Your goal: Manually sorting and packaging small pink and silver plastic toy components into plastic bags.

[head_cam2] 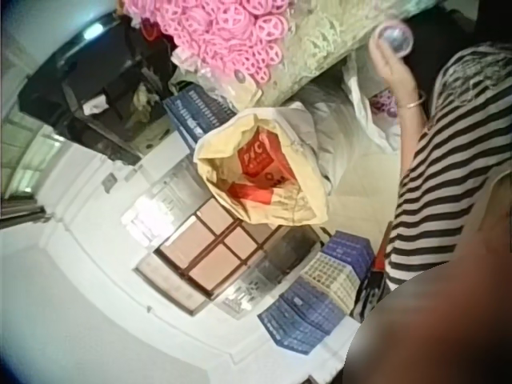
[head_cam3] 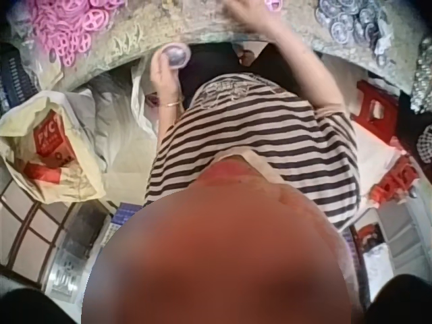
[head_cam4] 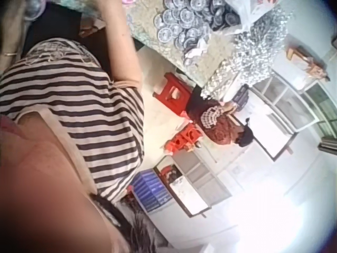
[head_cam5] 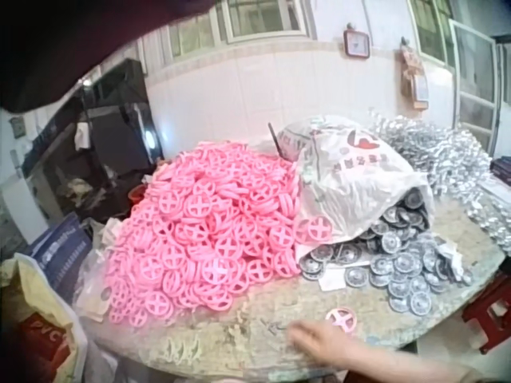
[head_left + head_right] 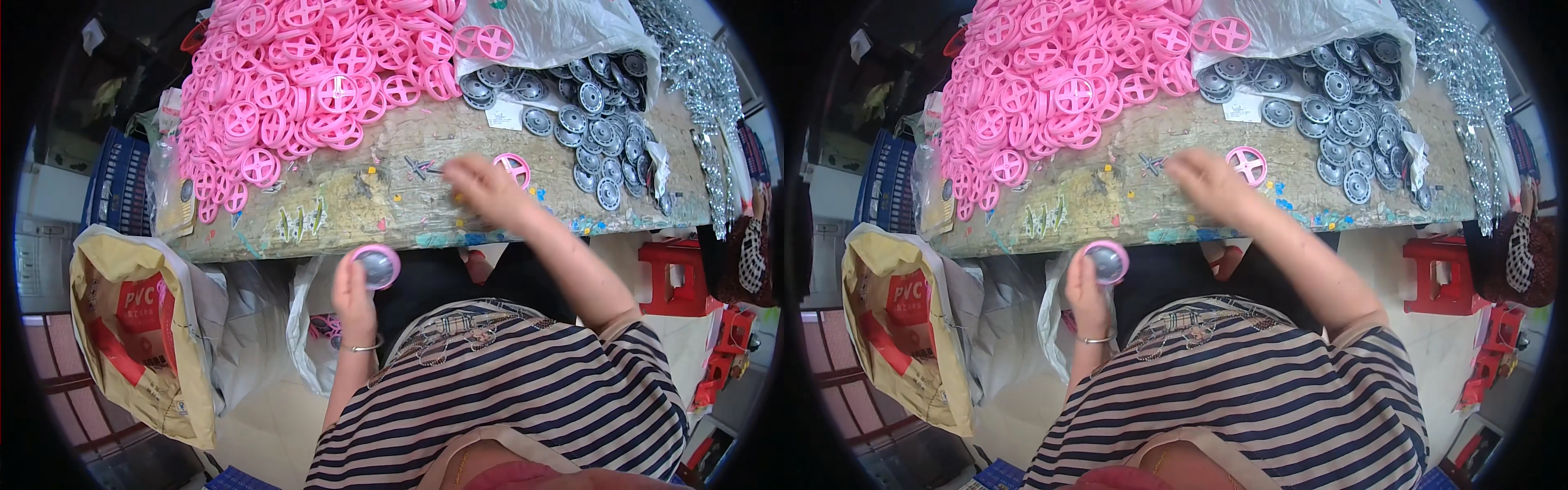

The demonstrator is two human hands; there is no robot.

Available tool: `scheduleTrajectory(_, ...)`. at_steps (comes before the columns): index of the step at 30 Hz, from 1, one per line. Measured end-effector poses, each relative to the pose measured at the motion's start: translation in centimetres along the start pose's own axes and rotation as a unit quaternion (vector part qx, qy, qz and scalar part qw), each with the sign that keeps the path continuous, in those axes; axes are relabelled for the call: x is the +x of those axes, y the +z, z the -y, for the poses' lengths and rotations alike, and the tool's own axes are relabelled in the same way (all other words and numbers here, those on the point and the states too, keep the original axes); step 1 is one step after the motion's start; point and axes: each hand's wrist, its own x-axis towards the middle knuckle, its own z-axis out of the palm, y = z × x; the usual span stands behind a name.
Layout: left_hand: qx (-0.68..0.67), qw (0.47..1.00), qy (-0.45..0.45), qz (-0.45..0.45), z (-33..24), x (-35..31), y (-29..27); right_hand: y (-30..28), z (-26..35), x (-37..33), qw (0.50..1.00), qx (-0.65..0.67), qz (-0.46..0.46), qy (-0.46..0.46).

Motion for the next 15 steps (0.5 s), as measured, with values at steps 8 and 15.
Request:
scheduleTrajectory(8,0.460,0.886,-0.031,-0.049,5.8,-2.0,-12.1,-6.8,-6.4,11.2,0.941,-0.297,-0.136,-0.087)
scheduleTrajectory(15,0.335,0.940,0.020,-0.057,3.9,-1.2,-7.8,-3.2,-3.5,13.5,0.932,-0.337,-0.126,-0.038)
